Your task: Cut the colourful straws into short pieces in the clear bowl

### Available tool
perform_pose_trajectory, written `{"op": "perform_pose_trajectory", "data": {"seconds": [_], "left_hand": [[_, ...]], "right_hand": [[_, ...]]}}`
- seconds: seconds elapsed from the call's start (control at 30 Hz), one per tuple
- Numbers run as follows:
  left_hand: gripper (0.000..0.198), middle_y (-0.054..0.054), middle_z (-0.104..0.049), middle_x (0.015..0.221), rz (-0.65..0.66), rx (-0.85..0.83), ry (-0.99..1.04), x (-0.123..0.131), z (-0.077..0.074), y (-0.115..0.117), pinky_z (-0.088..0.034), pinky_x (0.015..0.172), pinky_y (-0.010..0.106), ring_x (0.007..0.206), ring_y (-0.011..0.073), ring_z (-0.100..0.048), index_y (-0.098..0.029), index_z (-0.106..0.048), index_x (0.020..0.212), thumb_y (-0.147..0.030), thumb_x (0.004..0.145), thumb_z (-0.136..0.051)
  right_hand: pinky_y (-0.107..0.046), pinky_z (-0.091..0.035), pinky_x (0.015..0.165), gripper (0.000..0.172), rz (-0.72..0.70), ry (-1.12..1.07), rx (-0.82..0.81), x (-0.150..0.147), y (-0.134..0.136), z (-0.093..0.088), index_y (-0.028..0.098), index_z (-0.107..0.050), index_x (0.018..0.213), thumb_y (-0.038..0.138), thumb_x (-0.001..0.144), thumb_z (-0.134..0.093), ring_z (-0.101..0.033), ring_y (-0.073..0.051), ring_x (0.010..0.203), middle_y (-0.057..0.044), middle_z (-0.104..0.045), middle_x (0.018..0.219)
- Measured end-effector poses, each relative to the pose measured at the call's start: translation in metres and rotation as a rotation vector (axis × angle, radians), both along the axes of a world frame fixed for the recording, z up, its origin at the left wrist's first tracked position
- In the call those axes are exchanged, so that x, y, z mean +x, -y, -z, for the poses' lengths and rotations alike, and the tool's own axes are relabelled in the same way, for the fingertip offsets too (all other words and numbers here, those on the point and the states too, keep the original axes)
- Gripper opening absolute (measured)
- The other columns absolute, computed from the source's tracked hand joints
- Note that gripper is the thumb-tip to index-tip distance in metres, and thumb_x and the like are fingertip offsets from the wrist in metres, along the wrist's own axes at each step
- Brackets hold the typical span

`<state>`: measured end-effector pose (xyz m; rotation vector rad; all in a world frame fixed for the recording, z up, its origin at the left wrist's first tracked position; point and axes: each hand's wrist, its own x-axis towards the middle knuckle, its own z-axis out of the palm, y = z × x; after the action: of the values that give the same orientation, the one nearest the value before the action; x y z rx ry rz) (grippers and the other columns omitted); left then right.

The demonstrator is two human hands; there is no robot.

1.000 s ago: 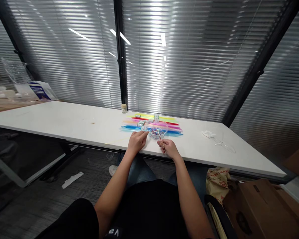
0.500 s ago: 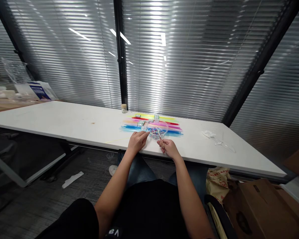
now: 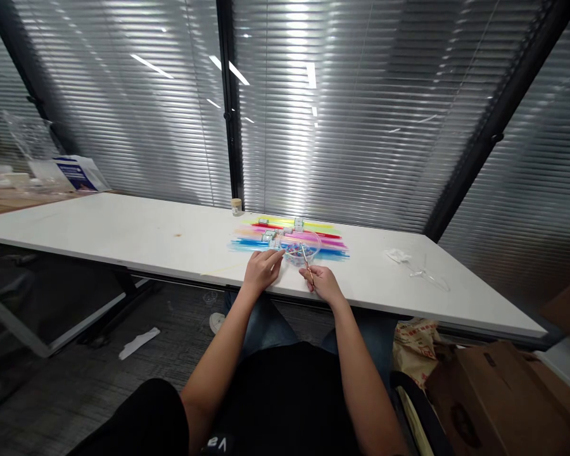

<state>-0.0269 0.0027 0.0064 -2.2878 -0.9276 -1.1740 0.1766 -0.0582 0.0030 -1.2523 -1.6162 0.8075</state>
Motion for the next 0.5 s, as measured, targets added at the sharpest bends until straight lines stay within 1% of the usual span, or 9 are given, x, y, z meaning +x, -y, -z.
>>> {"op": "perform_pose_trajectory", "data": {"seconds": [0.2,0.5], "left_hand": [[0.025,0.005,-0.070,0.093,-0.002,-0.004,0.004,-0.0001,0.0016,-0.0013,-0.041,0.073,0.031,0.085,0.0166,-0.064,-0.021,-0.062,0.109,-0.015,0.090,-0.046],[0.028,0.005,-0.070,0.094,-0.010,-0.032,-0.010,-0.0009,0.0027,-0.0027,-0.041,0.073,0.031,0.085,0.0171,-0.064,-0.021,-0.062,0.110,-0.013,0.088,-0.046]], "right_hand": [[-0.024,-0.038,0.055,0.048,0.011,0.008,0.004,-0.0007,-0.0002,0.0009,0.020,-0.049,0.053,0.059,0.081,-0.053,-0.049,-0.013,0.047,0.002,-0.052,0.046],[-0.025,-0.038,0.056,0.048,0.022,0.037,0.017,-0.0002,-0.0032,0.0037,0.020,-0.051,0.054,0.059,0.082,-0.052,-0.050,-0.013,0.047,0.002,-0.052,0.046]]}}
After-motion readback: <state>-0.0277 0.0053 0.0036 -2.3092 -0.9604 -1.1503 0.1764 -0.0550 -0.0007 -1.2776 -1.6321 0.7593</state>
